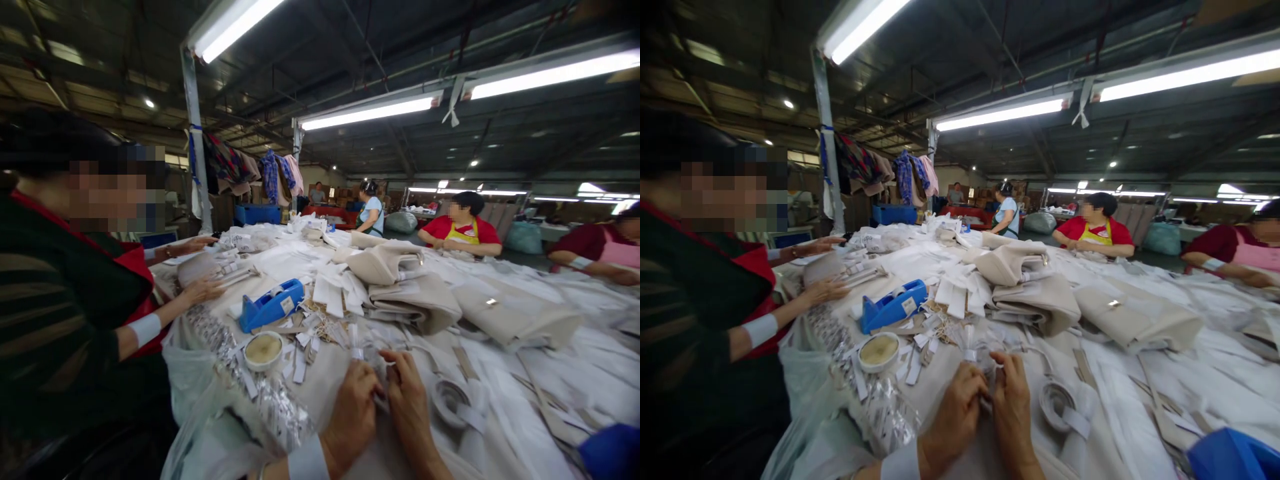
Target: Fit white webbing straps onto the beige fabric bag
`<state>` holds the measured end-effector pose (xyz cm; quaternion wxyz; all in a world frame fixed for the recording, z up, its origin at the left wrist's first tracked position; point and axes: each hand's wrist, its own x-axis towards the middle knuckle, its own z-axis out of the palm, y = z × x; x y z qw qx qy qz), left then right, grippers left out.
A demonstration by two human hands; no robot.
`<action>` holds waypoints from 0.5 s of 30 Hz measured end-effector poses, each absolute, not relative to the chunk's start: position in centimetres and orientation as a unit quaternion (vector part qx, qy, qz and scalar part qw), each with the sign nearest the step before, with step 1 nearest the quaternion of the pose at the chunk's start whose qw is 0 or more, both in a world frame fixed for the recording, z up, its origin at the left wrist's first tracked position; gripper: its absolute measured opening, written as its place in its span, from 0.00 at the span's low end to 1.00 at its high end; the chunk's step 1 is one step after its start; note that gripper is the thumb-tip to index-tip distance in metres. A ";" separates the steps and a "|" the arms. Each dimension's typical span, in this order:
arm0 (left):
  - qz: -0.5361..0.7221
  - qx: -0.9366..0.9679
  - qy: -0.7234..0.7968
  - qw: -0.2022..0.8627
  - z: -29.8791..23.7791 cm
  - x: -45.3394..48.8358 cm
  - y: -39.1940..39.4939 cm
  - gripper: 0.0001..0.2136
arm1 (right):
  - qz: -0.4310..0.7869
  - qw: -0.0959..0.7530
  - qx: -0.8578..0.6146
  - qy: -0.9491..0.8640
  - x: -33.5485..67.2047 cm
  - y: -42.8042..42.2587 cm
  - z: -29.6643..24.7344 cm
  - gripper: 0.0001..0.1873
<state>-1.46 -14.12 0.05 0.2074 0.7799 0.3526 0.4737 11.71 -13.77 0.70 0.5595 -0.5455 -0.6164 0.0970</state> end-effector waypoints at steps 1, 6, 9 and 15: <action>0.516 0.734 0.381 0.221 1.0 -1.9 -14.1 0.13 | 0.095 0.555 -0.547 -0.619 11.6 -13.9 0.9 0.14; 0.546 0.547 0.488 0.404 2.7 -3.2 -10.4 0.15 | 0.073 0.515 -0.557 -0.647 10.8 -14.1 1.4 0.20; 0.492 0.528 0.473 0.507 2.7 -2.8 -8.3 0.18 | 0.036 0.492 -0.569 -0.658 10.8 -13.8 0.9 0.21; 0.478 0.549 0.468 0.501 2.4 -1.4 -7.2 0.12 | -0.023 0.402 -0.634 -0.660 11.4 -12.3 -2.5 0.13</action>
